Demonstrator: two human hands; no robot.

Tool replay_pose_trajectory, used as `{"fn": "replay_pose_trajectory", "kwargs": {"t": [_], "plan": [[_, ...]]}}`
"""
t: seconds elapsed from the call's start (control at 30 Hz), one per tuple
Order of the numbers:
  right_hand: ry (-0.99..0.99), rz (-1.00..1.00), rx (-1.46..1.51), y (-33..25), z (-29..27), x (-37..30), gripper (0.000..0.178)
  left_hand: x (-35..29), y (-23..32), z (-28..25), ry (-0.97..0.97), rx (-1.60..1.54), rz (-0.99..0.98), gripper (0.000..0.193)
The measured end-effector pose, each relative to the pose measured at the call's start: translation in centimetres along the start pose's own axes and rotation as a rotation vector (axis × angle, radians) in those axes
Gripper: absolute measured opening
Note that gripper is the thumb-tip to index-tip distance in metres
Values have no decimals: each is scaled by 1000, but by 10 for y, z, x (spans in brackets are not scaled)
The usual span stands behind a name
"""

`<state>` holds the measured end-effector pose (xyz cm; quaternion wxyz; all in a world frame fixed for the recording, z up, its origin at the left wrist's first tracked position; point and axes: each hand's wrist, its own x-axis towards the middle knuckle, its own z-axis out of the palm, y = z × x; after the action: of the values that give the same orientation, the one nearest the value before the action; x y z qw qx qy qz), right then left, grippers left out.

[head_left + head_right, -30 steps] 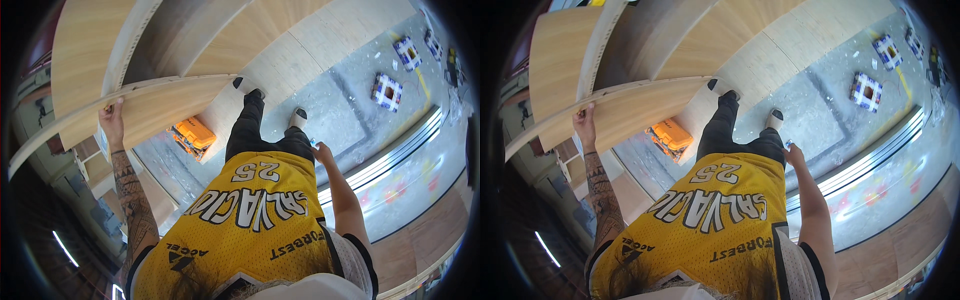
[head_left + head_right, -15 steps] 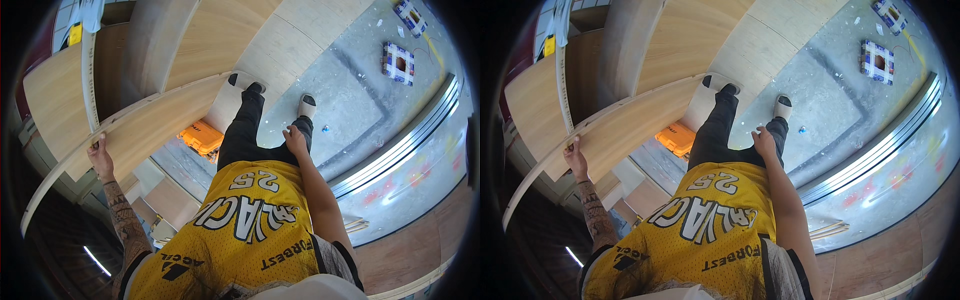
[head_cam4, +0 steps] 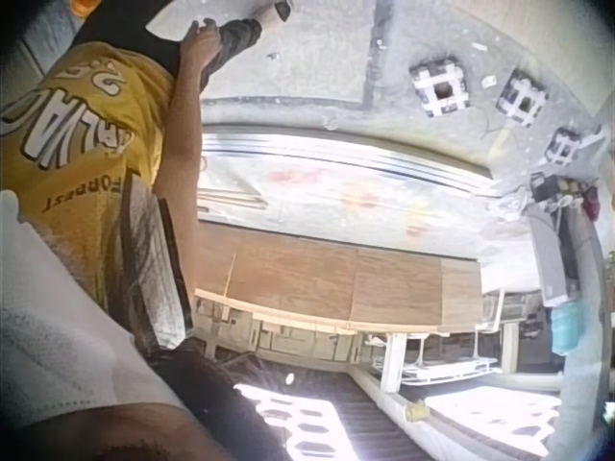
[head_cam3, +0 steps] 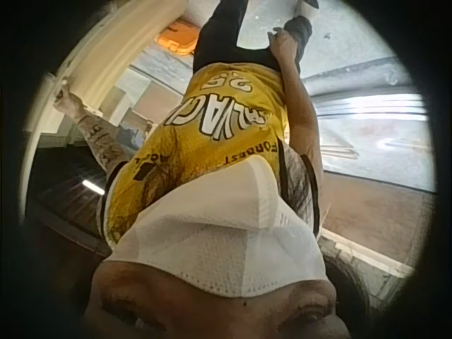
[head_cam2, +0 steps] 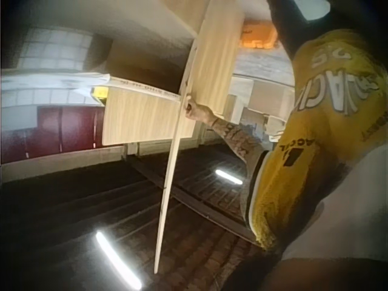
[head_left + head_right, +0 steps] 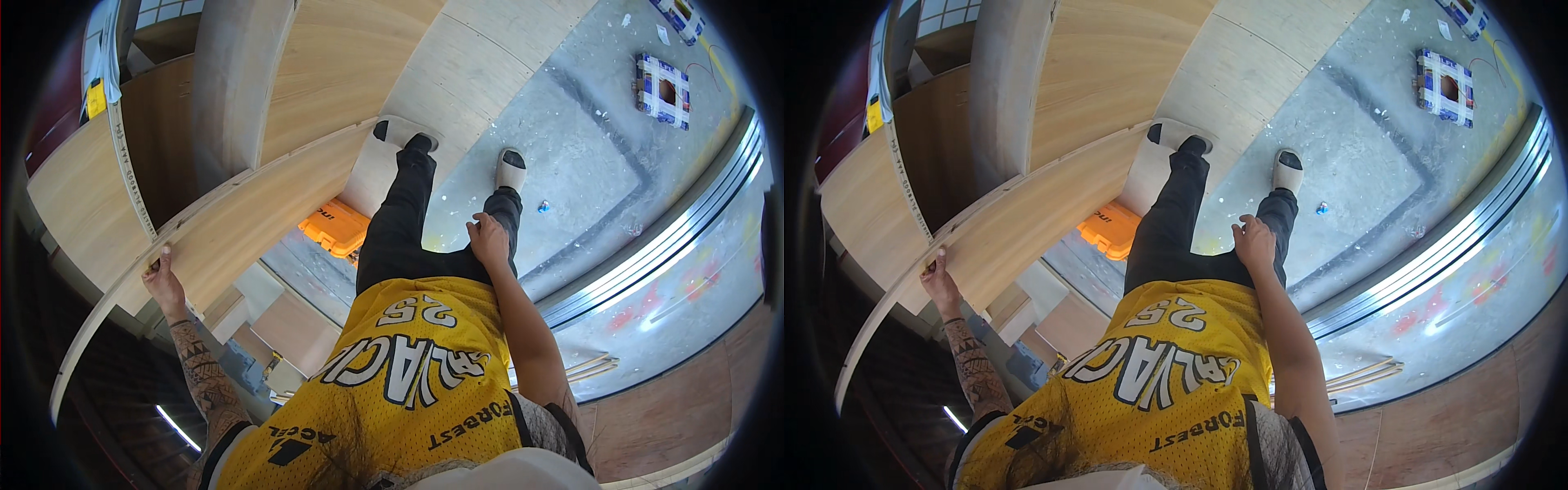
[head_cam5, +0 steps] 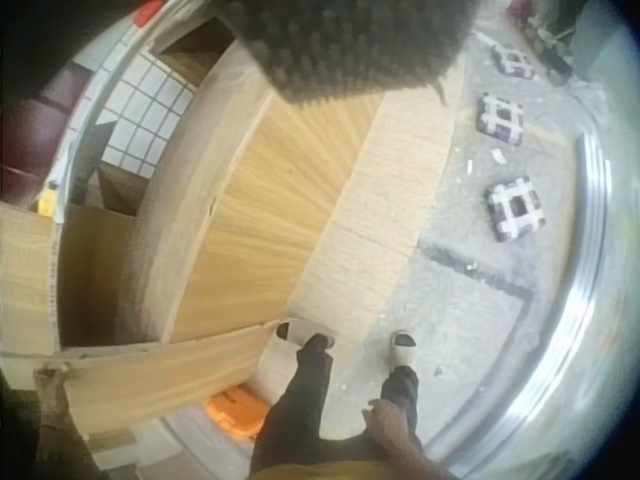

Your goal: The recorder uses a measuring tape and pencil to mark wood for a construction project, referencing a set of printed plans.

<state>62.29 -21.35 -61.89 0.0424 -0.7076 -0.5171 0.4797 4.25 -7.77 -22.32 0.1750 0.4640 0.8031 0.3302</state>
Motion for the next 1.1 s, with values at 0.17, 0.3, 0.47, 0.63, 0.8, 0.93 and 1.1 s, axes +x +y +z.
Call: {"fn": "replay_pose_trajectory", "kwargs": {"t": [0.17, 0.3, 0.47, 0.63, 0.8, 0.93, 1.1], "plan": [[0, -55, -52, 16, -17, 1, 29, -26, 10, 5, 58, 108, -4, 13], [-62, -101, 135, -58, 28, -46, 28, 33, 5, -132, 105, -128, -48, 32], [-208, -288, 15, 56, -76, -113, 30, -136, 50, -50, 613, -276, -9, 42], [-274, -545, -21, -106, -55, -255, 33, -169, 116, -286, 785, -527, 199, 27], [-194, -673, -167, -190, -56, -302, 40, -250, 103, -386, 814, -614, 252, 28], [-196, -901, -110, -321, -7, -399, 58, -309, 88, -461, 785, -781, 210, 34], [-208, -1208, -227, -408, 7, -446, 83, -338, 103, -477, 811, -1045, 120, 36]]}}
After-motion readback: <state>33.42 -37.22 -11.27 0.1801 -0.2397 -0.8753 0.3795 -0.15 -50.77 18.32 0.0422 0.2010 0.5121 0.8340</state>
